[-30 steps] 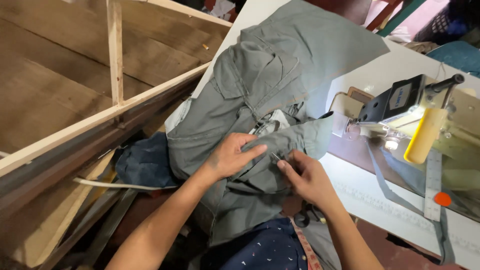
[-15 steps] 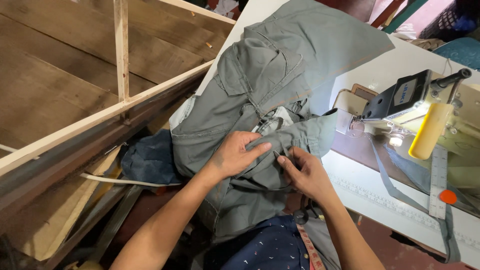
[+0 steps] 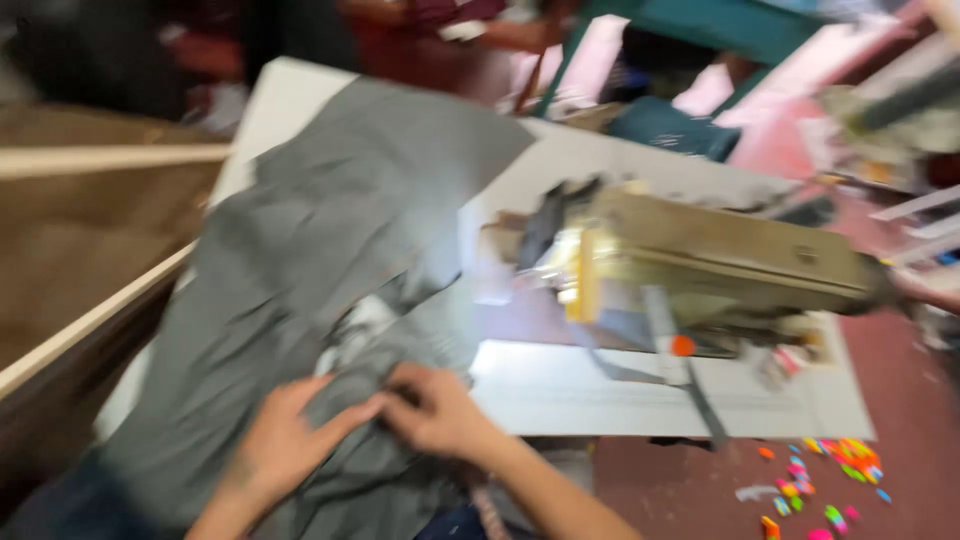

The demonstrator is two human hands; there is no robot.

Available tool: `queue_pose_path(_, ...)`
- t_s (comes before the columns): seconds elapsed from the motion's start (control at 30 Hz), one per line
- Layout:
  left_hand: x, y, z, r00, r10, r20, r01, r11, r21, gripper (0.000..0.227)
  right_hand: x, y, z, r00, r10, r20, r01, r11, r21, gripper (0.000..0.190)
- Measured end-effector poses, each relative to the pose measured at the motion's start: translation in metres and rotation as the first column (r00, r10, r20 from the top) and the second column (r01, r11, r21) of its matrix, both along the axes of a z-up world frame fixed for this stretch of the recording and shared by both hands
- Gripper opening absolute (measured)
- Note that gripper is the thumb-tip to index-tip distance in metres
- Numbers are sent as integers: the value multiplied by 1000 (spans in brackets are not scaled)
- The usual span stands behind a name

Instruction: Inspecting a pair of trousers and applying small yellow labels to the fabric at a sewing workstation.

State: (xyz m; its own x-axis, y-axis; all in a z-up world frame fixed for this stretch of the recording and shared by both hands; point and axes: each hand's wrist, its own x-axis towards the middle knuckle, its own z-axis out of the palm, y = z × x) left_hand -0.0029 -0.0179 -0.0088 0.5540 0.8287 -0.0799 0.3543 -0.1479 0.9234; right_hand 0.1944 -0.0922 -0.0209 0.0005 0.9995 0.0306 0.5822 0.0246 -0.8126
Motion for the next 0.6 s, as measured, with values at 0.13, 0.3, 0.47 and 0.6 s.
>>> queue_pose_path(0.13,1,16,4,947,10,-321,-123,934,-336,47,0,-3,32,969,-33,-244,-22,976,-219,25)
queue_pose_path(0.3,13,13,28,894,-22,-447,-256,794,-551,42,4,-5,18,903,-87,-420,-47,953,-299,26)
queue_pose_path(0.47,5,31,-26,975,95,-202,-212,682,-700,47,3,-3,35,967,-57,-248,-36,935,-352,26)
queue_pose_path(0.6,8,81,-113,850,-60,-523,-217,865,-453,51,7,-5,48,984,-30,-175,-12,972,-233,34)
